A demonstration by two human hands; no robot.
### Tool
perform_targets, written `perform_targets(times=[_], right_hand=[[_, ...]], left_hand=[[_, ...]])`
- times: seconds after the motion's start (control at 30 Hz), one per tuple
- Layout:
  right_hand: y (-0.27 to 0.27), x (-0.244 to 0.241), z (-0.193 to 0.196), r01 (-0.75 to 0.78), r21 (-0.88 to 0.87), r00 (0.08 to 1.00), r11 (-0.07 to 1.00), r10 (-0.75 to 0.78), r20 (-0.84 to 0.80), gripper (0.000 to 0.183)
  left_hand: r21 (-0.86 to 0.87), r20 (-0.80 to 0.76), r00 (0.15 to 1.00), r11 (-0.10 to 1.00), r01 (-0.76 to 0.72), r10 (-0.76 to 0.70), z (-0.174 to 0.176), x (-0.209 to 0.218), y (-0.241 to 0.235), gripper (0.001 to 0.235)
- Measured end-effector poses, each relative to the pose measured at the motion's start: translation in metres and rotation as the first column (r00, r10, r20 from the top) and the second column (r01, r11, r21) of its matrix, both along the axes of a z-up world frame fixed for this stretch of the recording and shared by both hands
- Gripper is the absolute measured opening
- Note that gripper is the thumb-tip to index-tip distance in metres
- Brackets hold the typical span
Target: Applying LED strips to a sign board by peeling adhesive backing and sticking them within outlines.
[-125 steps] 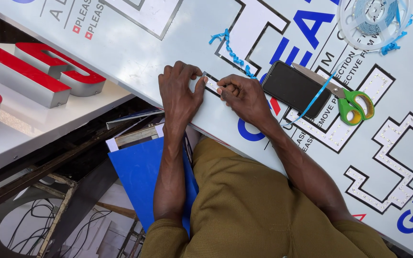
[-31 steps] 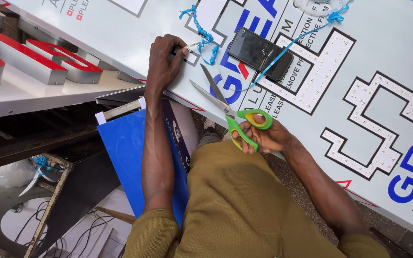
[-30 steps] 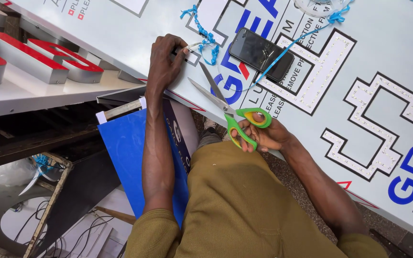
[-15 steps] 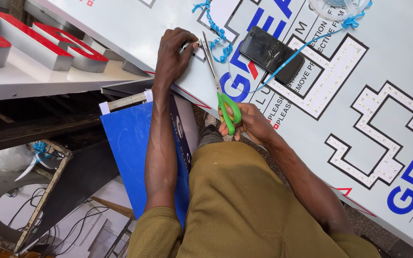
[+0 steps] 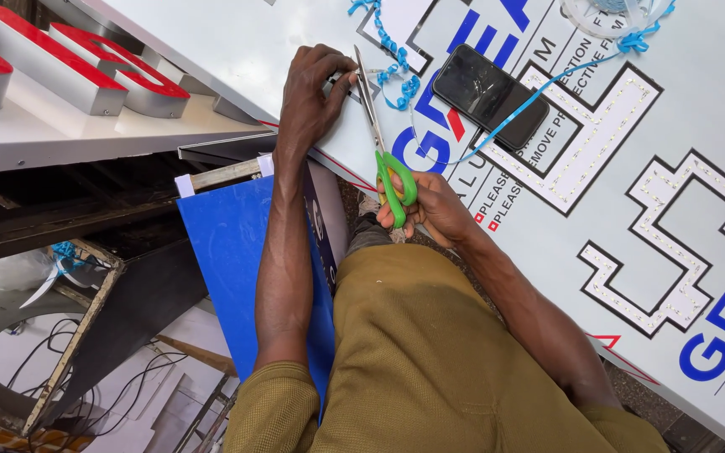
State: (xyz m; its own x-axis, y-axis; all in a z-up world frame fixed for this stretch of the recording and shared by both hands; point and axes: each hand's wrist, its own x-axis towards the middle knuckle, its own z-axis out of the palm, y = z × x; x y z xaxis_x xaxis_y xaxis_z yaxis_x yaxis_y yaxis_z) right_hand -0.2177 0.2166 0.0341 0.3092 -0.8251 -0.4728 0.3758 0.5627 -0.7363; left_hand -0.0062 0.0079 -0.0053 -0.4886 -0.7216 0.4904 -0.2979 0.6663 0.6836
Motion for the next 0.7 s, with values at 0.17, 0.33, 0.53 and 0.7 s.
perform_targets(times=[0.17,0.33,0.53,0.7], right_hand=[[-0.009,0.009,-0.001,0.03,0.022,0.999,0.999,-0.03,-0.015,0.05],[-0.014,0.013,-0.002,0.062,0.031,0.997,0.998,-0.06,-0.044,0.054],[-0.016,0.015,-0.003,0.069,0.052,0.994,0.996,-0.064,-0.087,0.059],[-0.016,0.015,-0.002,0.061,0.049,0.995,0.997,-0.057,-0.078,0.056]], left_hand=[[-0.01,0.007,1.0,1.0,-0.014,0.014,-0.007,0.001,0.0,0.017],[-0.034,0.008,1.0,0.999,-0.025,0.025,-0.01,0.0,-0.001,0.014],[-0.057,0.0,1.0,0.998,-0.031,0.031,-0.013,0.0,-0.002,0.012],[-0.075,-0.001,1.0,0.997,-0.031,0.031,-0.011,0.0,-0.001,0.011]])
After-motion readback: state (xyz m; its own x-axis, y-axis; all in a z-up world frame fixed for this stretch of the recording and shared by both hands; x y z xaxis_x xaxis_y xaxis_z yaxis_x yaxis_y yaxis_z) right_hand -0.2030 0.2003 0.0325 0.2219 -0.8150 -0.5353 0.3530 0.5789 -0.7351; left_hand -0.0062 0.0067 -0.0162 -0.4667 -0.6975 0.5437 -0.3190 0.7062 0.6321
